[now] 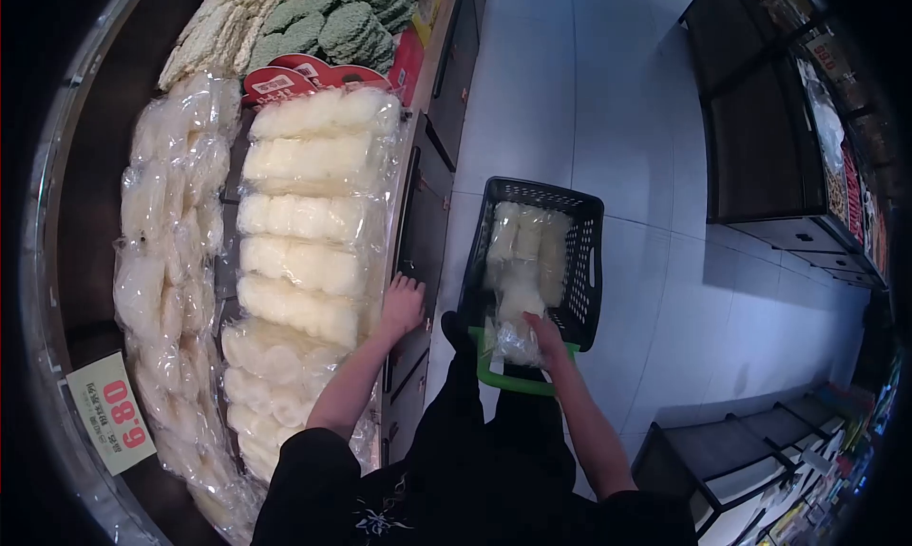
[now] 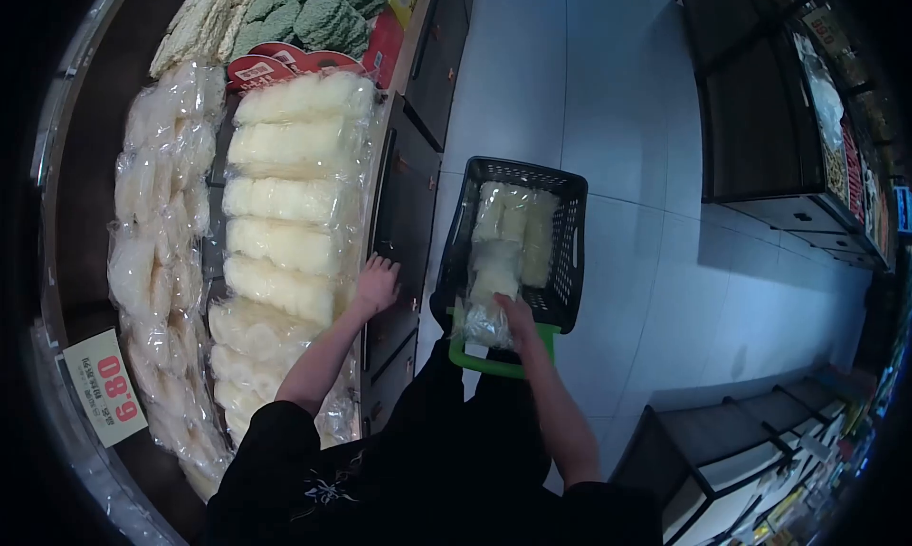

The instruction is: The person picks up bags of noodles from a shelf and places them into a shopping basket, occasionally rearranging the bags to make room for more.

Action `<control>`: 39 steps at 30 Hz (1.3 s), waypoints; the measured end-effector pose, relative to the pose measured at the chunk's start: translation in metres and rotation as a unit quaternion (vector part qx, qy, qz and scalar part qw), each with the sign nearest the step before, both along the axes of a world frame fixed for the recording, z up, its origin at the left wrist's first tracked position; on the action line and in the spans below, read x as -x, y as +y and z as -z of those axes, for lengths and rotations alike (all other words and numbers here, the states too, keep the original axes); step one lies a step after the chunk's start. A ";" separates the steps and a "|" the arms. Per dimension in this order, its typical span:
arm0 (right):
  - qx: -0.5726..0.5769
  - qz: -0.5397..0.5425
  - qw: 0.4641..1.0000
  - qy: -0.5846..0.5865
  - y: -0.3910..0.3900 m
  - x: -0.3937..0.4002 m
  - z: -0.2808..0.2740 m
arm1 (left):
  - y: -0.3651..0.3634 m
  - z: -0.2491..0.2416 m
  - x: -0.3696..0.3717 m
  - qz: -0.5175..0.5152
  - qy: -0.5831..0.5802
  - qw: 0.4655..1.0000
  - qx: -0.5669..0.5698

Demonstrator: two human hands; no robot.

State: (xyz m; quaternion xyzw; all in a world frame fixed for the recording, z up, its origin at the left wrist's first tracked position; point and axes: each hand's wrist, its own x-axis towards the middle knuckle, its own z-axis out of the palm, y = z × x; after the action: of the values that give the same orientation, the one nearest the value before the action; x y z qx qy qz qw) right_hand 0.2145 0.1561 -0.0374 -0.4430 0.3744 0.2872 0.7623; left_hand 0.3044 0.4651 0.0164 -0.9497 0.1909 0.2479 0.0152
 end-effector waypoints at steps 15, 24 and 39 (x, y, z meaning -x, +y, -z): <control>0.044 -0.005 0.999 -0.028 0.002 -0.105 0.194 | 0.030 0.036 0.000 0.051 -0.095 0.986 0.126; 0.162 -0.080 0.983 0.017 0.023 -0.121 0.393 | 0.026 0.041 0.000 -0.005 -0.099 0.988 0.118; 0.450 -0.338 0.826 -0.039 0.024 -0.106 0.366 | 0.026 0.040 -0.002 -0.011 -0.108 0.987 0.116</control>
State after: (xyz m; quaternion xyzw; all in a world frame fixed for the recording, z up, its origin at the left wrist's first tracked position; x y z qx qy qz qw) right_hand 0.3201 0.1802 -0.4035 -0.8465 0.2591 0.3088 0.3478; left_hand 0.3060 0.4911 -0.0234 -0.9682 0.2052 0.1203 -0.0776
